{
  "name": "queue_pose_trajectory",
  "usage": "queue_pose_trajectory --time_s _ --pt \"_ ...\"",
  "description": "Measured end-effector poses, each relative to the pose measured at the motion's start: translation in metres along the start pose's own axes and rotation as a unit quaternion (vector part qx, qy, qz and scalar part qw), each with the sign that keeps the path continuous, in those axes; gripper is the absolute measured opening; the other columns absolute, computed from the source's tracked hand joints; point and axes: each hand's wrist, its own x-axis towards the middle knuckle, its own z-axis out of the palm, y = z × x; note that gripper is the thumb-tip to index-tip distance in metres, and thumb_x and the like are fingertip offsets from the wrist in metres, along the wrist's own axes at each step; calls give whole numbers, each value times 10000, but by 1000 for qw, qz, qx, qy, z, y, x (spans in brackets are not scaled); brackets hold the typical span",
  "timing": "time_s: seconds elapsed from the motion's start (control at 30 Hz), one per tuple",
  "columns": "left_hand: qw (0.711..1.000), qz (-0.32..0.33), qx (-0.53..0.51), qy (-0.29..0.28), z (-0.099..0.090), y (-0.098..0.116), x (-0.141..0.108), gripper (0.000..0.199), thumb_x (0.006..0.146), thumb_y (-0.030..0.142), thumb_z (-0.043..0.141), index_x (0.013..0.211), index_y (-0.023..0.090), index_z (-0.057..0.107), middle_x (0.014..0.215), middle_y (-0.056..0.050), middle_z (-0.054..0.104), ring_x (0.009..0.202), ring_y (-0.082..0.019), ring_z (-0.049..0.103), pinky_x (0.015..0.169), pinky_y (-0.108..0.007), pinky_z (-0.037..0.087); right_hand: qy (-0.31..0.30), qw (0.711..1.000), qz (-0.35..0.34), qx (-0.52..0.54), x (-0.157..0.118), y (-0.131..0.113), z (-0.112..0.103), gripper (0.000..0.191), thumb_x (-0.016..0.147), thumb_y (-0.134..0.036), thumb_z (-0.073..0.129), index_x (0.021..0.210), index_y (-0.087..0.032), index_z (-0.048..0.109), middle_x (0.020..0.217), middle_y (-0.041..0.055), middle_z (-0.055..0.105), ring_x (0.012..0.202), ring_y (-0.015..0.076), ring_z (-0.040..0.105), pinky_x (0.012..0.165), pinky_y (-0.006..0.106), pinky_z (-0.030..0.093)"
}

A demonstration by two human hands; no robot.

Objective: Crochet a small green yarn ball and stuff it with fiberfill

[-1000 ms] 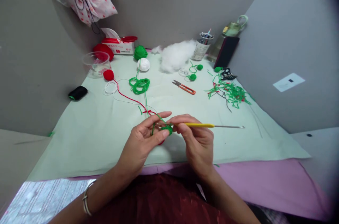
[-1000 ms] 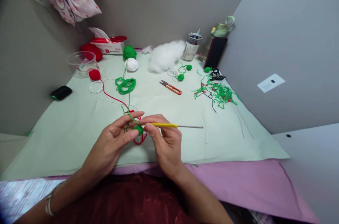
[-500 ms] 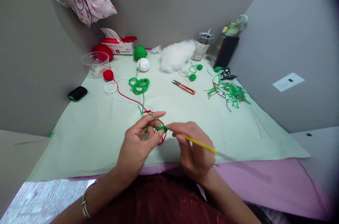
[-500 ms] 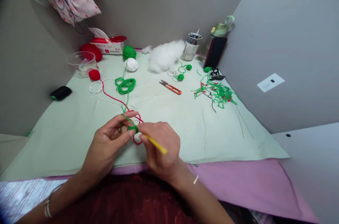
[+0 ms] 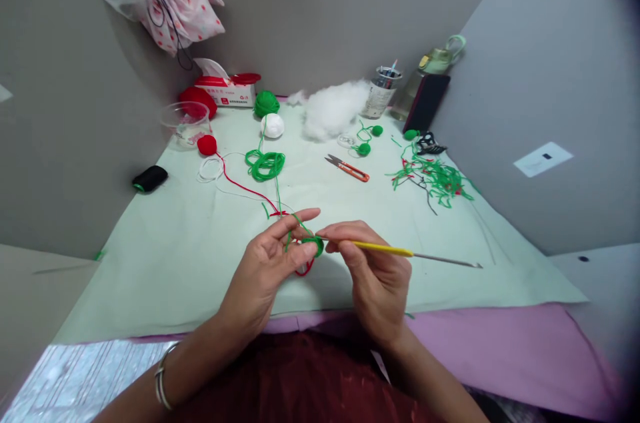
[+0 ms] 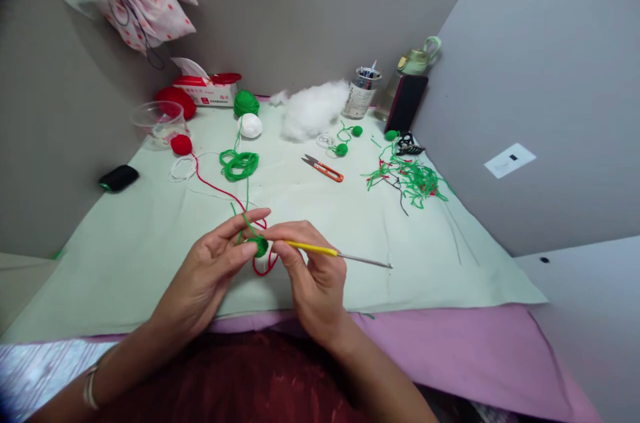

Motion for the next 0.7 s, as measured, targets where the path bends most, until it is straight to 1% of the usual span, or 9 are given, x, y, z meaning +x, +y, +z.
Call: queue_pose_trajectory --time_s 0.13,0.2,0.27,0.3,0.33,0.4,0.5,0.57,0.7 --pt "999 -16 -44 10 1 -3 3 455 777 323 925 1215 271 815 825 14 657 718 -96 531 713 -219 433 -15 980 -125 -152 -7 5 1 334 990 -105 664 1218 -316 789 1102 75 804 976 228 749 791 382 631" --pt "994 -67 -84 -7 0 -1 4 419 787 319 915 1187 230 829 652 67 535 551 -45 370 669 -197 421 -18 968 -169 -185 -8 6 -2 365 976 -80 671 1237 -307 786 1123 87 805 984 233 745 795 385 625" --pt "988 -99 -118 -18 -1 2 6 359 792 284 904 1134 191 847 555 119 381 490 -26 180 682 -194 442 6 980 -138 -145 -6 6 -5 328 990 -86 651 1202 -294 792 1051 73 811 924 222 740 771 378 614" --pt "987 -97 -126 -15 -2 4 6 338 789 261 900 1114 184 852 553 127 365 489 -25 140 708 -202 460 24 989 -100 -107 -4 5 -6 290 1005 -106 638 1164 -289 797 1000 61 809 882 212 733 747 367 605" --pt "989 -83 -124 -6 -2 5 7 329 783 241 897 1104 187 853 574 116 413 492 -25 163 735 -211 473 39 996 -56 -65 -2 4 -7 254 1021 -133 626 1120 -287 802 951 48 802 843 203 723 722 355 595" --pt "995 -43 -92 14 -2 5 6 337 767 224 901 1101 213 852 704 60 582 548 -41 347 773 -225 476 41 999 14 8 1 3 -7 208 1038 -191 622 1039 -280 809 904 32 789 810 189 710 698 335 580" --pt "1000 0 -15 5 -2 1 4 388 784 259 902 1165 274 835 897 -3 700 793 -126 564 793 -249 457 7 997 53 52 3 3 -5 170 1025 -225 658 998 -270 820 932 27 796 834 177 715 725 317 580" --pt "1000 5 22 -8 -3 -3 2 374 833 310 874 1204 296 822 952 -17 714 859 -152 579 811 -268 450 14 996 71 58 2 6 -4 159 1023 -236 666 1004 -265 822 936 25 796 816 166 709 729 307 579" --pt "999 17 48 -5 -8 -5 1 313 866 335 849 1178 327 827 970 -4 686 833 -136 555 800 -262 443 37 984 126 121 0 13 -6 182 1052 -307 637 1006 -247 803 901 18 772 735 137 677 702 282 570"
